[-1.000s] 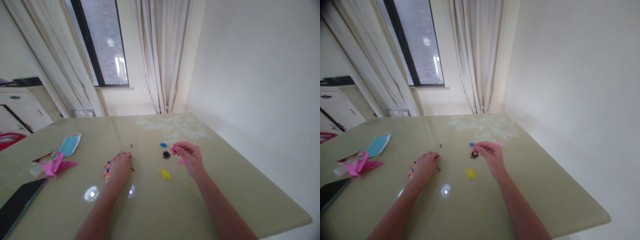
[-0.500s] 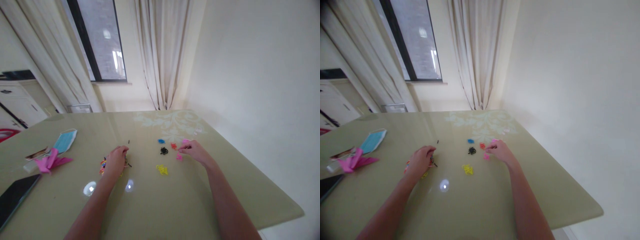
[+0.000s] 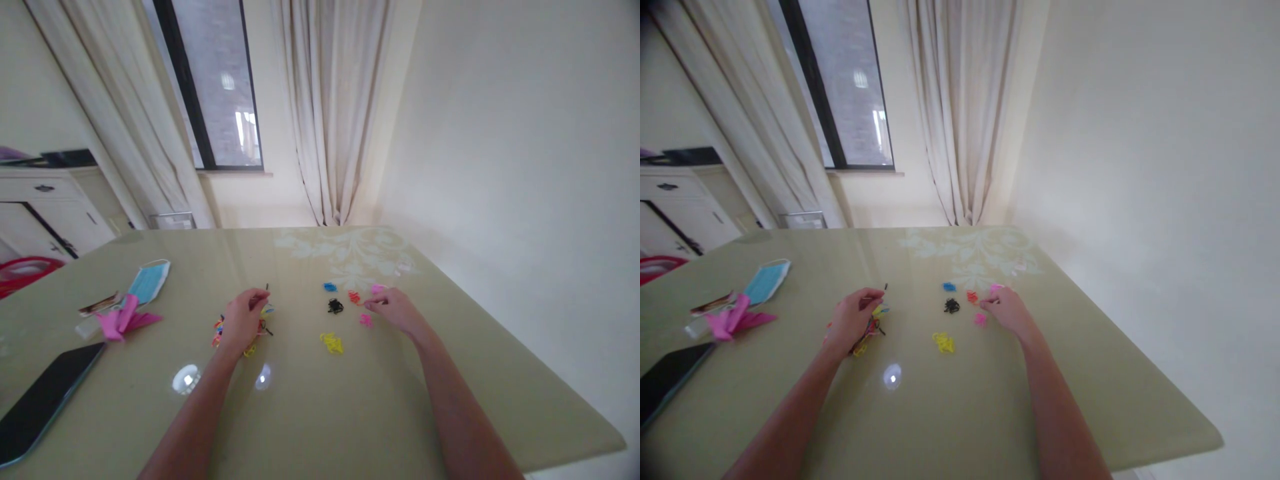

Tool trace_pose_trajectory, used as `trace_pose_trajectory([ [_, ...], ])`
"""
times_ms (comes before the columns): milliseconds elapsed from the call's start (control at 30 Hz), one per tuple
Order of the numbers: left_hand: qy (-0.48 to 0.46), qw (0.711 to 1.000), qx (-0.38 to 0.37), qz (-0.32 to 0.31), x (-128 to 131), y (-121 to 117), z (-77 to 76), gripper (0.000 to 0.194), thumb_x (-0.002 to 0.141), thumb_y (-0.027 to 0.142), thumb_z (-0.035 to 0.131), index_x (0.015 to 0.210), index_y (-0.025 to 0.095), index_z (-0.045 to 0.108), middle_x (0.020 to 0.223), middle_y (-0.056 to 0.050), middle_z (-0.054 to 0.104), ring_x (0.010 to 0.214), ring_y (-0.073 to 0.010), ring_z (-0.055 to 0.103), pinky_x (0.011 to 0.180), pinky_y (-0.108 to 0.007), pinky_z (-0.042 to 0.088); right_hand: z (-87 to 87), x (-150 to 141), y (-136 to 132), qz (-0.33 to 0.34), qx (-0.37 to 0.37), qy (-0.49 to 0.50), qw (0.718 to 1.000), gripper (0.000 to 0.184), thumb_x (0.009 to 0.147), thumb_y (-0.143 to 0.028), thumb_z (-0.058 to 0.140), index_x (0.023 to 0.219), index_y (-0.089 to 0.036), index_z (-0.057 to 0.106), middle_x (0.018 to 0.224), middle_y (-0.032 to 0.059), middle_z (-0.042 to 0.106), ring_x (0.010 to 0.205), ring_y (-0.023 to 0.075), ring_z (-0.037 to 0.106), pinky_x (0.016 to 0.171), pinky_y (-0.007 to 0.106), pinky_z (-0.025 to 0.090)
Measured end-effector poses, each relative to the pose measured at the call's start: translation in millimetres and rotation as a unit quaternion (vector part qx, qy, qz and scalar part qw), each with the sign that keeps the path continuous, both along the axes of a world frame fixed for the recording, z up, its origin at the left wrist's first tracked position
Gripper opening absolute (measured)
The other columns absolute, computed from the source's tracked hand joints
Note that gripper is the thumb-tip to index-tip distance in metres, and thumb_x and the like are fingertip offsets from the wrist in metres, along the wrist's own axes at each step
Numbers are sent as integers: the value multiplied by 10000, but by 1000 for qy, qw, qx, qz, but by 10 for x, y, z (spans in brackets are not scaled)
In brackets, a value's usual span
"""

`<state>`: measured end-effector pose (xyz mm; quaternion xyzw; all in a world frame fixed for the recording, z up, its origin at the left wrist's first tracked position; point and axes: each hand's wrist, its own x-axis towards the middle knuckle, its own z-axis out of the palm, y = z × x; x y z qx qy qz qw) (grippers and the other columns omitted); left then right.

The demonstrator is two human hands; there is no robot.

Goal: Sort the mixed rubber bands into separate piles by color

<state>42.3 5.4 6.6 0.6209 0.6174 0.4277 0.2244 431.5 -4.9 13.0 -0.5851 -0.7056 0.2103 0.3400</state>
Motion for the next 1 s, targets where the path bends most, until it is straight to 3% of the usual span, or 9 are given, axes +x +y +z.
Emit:
trace_pose_trajectory([
  [133, -106, 994, -1, -41, 92, -38, 76, 321, 780, 451, 709, 948, 185, 772, 932, -88, 822, 855, -245, 763, 851, -388, 607, 25, -434, -52, -14, 56, 12, 998, 244, 916, -389, 689, 849, -212, 843, 806, 94, 770, 661, 201, 632, 635, 329, 482],
  [300, -235, 960, -38, -147, 476, -269, 215, 329, 761, 446, 789, 962, 185, 775, 919, -59, 807, 892, -209, 746, 886, -355, 607, 25, -1007, -267, 75, 55, 108, 990, 321, 927, -474, 722, 1077, -199, 791, 850, 57, 768, 672, 167, 626, 619, 280, 476],
  [367, -248, 949, -57, -186, 624, -367, 242, 281, 771, 415, 796, 944, 195, 778, 907, -52, 805, 879, -201, 740, 862, -341, 610, 45, -1117, -344, 96, 46, 112, 988, 317, 937, -493, 714, 1038, -201, 789, 826, 46, 763, 655, 159, 613, 612, 277, 467],
  [500, -272, 933, -79, -223, 755, -475, 266, 252, 778, 389, 805, 935, 195, 779, 919, -51, 806, 894, -202, 743, 874, -340, 607, 116, -1153, -421, 121, 50, 110, 985, 308, 972, -479, 662, 884, -212, 786, 780, 38, 750, 635, 156, 586, 605, 283, 448],
  [733, -283, 933, -71, -212, 729, -458, 258, 228, 788, 369, 807, 932, 193, 783, 907, -46, 800, 876, -187, 735, 853, -317, 594, 176, -1138, -449, 132, 63, 132, 980, 138, 915, -331, 702, 896, -220, 781, 761, 28, 745, 645, 157, 604, 608, 281, 445],
  [1000, -293, 927, -63, -224, 783, -461, 193, 242, 803, 391, 811, 925, 185, 778, 906, -54, 796, 889, -201, 742, 869, -335, 602, 161, -1169, -462, 131, 53, 144, 979, 106, 888, -294, 666, 846, -213, 719, 700, 4, 668, 625, 147, 550, 596, 276, 421],
])
